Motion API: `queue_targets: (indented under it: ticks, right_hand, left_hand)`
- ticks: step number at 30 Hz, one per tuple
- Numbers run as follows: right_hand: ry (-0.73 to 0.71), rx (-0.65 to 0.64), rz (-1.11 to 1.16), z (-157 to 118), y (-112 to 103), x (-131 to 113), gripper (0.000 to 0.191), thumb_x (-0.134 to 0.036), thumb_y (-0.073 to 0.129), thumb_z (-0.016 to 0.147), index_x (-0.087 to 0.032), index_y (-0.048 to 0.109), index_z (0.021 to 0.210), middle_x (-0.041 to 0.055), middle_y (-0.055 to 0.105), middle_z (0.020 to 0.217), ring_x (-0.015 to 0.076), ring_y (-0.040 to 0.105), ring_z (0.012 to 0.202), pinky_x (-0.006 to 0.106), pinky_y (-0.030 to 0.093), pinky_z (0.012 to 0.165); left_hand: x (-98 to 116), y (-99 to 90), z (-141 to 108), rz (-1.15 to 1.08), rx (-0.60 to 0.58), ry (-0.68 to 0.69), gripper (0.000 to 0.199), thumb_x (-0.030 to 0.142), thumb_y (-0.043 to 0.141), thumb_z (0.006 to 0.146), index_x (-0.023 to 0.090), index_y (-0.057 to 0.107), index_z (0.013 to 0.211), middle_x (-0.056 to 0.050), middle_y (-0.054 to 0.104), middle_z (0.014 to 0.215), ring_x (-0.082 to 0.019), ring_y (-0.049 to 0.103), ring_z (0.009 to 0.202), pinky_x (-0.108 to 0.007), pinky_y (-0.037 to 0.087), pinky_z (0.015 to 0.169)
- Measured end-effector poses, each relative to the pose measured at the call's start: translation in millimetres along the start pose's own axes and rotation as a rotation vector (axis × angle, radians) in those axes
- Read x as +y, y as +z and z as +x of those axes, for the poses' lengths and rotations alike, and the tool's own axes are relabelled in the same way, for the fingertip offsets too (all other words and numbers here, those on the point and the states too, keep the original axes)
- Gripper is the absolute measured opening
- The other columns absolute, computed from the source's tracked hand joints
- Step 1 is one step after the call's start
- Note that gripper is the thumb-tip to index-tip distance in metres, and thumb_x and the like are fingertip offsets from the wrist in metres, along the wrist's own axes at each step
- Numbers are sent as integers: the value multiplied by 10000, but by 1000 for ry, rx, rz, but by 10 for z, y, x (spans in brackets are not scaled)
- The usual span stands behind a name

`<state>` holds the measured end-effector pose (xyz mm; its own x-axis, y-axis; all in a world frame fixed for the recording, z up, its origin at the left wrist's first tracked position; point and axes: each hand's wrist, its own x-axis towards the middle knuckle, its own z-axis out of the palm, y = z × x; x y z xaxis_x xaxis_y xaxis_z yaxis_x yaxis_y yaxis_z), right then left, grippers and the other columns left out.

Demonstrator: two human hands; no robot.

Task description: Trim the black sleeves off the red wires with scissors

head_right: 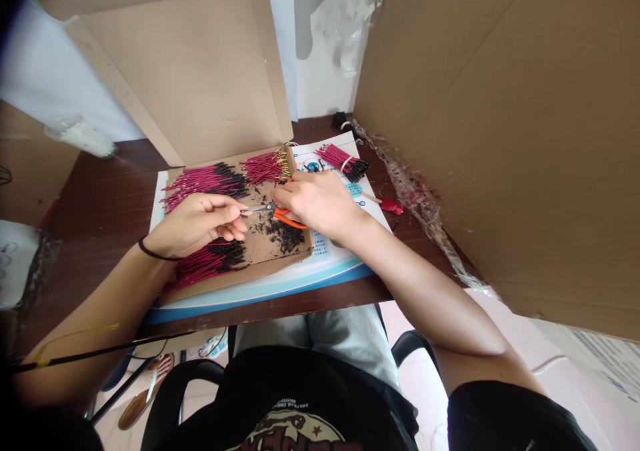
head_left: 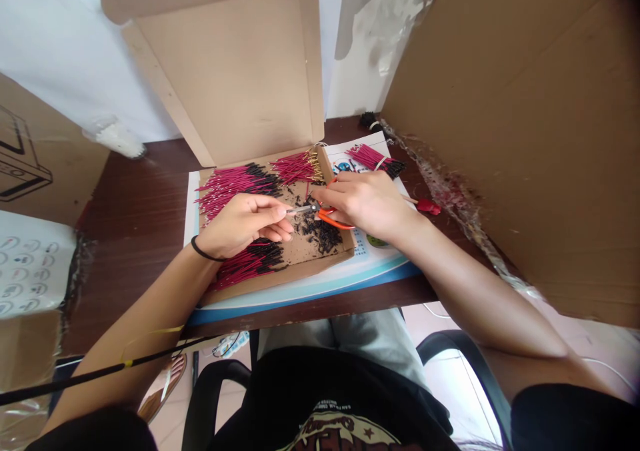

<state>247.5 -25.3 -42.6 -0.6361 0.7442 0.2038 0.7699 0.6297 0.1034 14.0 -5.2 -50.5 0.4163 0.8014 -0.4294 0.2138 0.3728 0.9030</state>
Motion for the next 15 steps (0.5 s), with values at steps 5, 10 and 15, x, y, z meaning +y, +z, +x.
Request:
queue_targets:
  ticks: [5, 10, 15]
  right_hand:
    - [-26, 7, 11, -1, 17, 13, 253, -191, 430, 935, -182, 640, 1077, 41, 652, 755, 166, 517, 721, 321, 181, 532]
    - [-63, 4, 40, -6, 20, 37, 290, -228, 390, 967, -166, 609, 1146, 52, 667, 792, 161, 528, 715, 312, 209, 547]
    - [-59, -30, 149, 3, 49, 74, 289, -372, 432, 966, -187, 652, 997, 37, 634, 738, 144, 522, 666, 298, 222, 557]
  left_hand:
    - [29, 6, -2, -56, 3, -20, 95, 210, 683, 803, 119, 698, 826, -42, 694, 623, -83, 624, 489, -170, 511, 494]
    - [50, 6, -15, -72, -16, -14, 102, 223, 669, 816, 125, 694, 804, -32, 679, 604, -61, 585, 458, -155, 479, 467]
    - [60, -6, -28, -75, -57, -9, 121, 254, 700, 787, 136, 678, 773, -16, 665, 589, -66, 580, 452, -161, 474, 453]
